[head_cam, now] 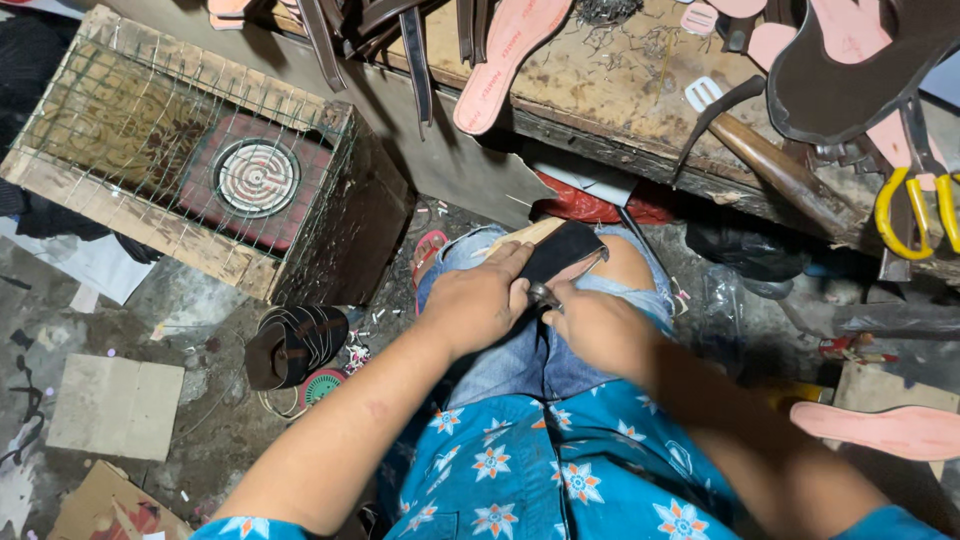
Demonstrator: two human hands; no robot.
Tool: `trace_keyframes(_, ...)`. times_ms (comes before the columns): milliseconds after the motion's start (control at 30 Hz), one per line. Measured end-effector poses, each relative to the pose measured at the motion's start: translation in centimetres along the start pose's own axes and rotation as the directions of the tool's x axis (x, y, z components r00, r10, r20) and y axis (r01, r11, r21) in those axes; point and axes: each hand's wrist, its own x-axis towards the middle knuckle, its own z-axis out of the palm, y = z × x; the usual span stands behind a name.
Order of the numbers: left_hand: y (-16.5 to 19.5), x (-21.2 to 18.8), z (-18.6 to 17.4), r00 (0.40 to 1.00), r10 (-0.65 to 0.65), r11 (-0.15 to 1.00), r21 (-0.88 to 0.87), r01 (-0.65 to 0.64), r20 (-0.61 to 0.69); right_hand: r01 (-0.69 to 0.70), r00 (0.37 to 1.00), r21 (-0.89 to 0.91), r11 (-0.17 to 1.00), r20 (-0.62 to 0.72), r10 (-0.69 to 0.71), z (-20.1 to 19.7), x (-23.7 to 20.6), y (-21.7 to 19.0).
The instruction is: The person uses a hammer and a prying tool to attach a black upper to a pink shoe sole. They repeatedly position the upper, pry the edge, and tap it into place along the perimeter of the sole.
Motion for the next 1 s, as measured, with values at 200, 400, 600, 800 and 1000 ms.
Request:
trace_keyframes(200,1.0,2.7,-0.8,0.966,-0.201,0.979,0.050,0.195,0.162,0.074,0.994,-0.330,0.941,-0.054,-0.097,0.8,-0.7,-0.2)
trace_keyframes(400,0.4,1.6,-0.8,0.995,-0.038,0.994,0.105,0.029,0.088,0.193,0.980,-0.332,0.923,0.024,-0.197,0.5,-7.9,0.1)
trace_keyframes(600,-0.3,0.6,-2.1,0.985,0.157,0.987,0.012,-0.158,0.076,0.015,0.967,-0.355,0.935,-0.232,-0.104,-6.6,-6.1,5.9)
trace_keyframes(800,-0.4,-3.8,-4.2,0.980,-0.169,0.985,0.048,0.165,0.105,-0.337,0.746,-0.560,0.757,-0.649,-0.148,-14.3,-0.6,12.5)
trace_keyframes(1000,-4.9,-4.4,-3.4,0.997,0.007,0.735,-0.677,0.045,0.074,-0.289,0.740,-0.486,0.825,-0.660,-0.130,-14.0,-0.3,13.6)
